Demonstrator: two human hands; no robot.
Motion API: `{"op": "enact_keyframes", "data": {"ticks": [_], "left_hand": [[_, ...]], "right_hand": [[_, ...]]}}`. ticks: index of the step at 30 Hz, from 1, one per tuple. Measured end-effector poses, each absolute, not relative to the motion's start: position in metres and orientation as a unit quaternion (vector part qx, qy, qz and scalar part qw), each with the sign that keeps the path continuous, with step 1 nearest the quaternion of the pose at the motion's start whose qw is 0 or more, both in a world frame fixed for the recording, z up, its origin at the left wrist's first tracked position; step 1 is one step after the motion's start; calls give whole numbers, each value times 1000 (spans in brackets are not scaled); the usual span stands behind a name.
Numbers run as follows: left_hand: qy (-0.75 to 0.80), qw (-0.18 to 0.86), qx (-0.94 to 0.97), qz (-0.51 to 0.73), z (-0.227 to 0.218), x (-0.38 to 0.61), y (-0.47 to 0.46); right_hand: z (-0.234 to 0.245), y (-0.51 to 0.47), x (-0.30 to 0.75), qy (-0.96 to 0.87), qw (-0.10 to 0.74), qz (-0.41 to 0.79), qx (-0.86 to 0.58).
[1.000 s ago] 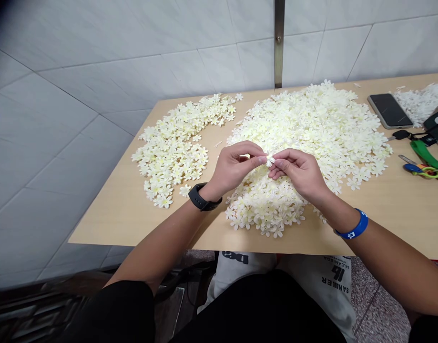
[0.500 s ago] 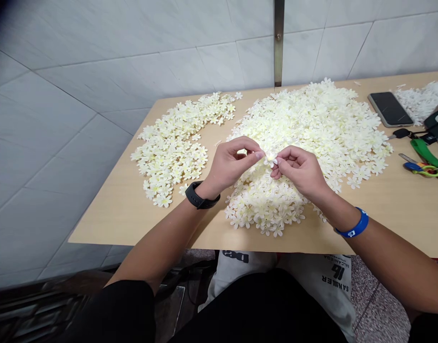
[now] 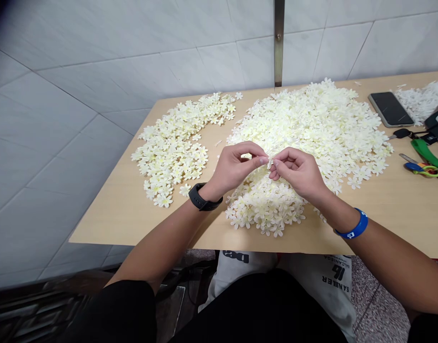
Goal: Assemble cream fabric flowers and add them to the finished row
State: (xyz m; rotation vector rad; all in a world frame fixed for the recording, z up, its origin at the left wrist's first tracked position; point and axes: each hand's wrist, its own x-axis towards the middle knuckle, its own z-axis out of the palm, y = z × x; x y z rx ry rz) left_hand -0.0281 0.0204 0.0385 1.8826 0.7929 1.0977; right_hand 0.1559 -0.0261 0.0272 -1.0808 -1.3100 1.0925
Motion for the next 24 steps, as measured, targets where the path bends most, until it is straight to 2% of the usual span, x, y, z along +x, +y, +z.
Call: {"op": "enact_keyframes", "data": {"ticks": [6,11,15,20,24], "left_hand": [[297,423,732,444,38,-30,24],[325,417,726,439,39,-30,25],[334,408,725,443,38,-34,29],[335,386,697,503,41,-46,40],[339,349,755,440,42,-42,34]], "right_hand": [[22,-23,157,-514,545,512,-421],[22,-23,157,-503,548,512,-430],[22,-23,157,-506,552,490,-446],[22,-19,163,-472,614,427,-467],[21,-18,163,-469,604,402,-504]]}}
